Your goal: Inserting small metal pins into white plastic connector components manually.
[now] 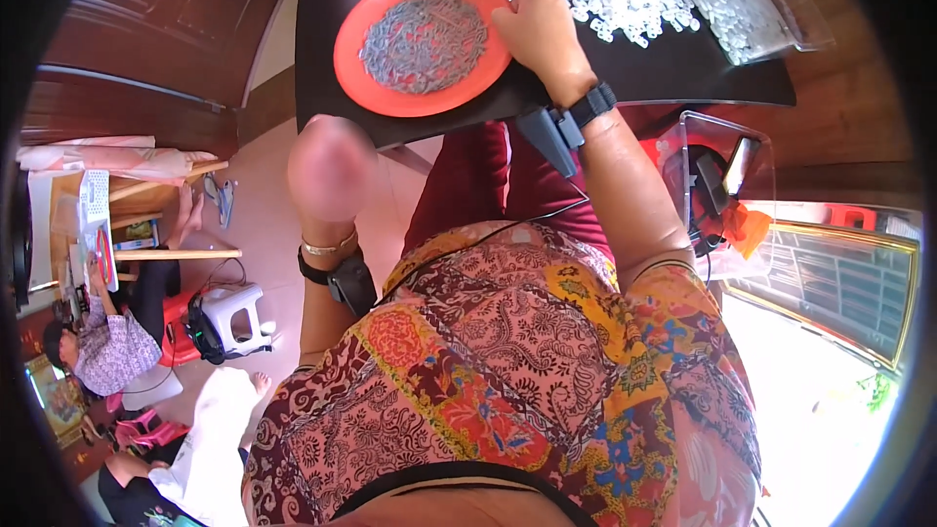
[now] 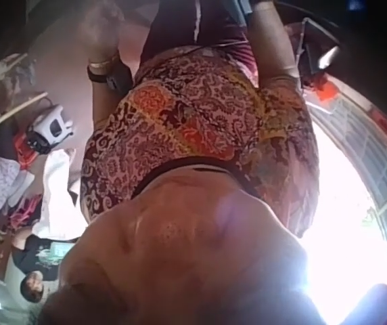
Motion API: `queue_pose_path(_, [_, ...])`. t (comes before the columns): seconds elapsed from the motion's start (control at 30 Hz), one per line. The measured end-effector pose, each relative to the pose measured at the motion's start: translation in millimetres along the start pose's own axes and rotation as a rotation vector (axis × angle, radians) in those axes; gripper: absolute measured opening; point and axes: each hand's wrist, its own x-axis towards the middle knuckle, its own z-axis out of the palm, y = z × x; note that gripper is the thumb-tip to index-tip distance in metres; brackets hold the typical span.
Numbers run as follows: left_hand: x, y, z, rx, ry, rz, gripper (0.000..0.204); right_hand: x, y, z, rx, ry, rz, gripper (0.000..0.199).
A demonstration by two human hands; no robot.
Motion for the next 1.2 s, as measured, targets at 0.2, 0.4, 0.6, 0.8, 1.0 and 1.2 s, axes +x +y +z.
queue_pose_path(0.2, [-2,7,3,0.033,-0.095,-0.078,0.017,2,-2,-4,0.036,0.000,-0.004,0.030])
queue_pose_path(0.4, [7,13,2,0.076,-0.078,-0.061,0.017,2,6,-2,-0.001,-0.009,-0.046,0.031])
queue_pose_path(0.6, [7,16,3,0.056,-0.056,-0.046,0.017,5,-1,-4,0.005,-0.073,0.007,0.030])
queue_pose_path(0.8, [2,20,0,0.051,-0.069,-0.090,0.016,0,-9,-1,0.088,-0.058,0.023,0.029])
queue_pose_path(1.0, [-10,21,3,0.030,-0.093,-0.086,0.017,-8,-13,-11,0.088,-0.091,-0.030,0.028])
queue_pose_path(1.2, [-13,21,9,0.021,-0.096,-0.101,0.018,-10,-7,-16,0.053,0.005,-0.002,0.028])
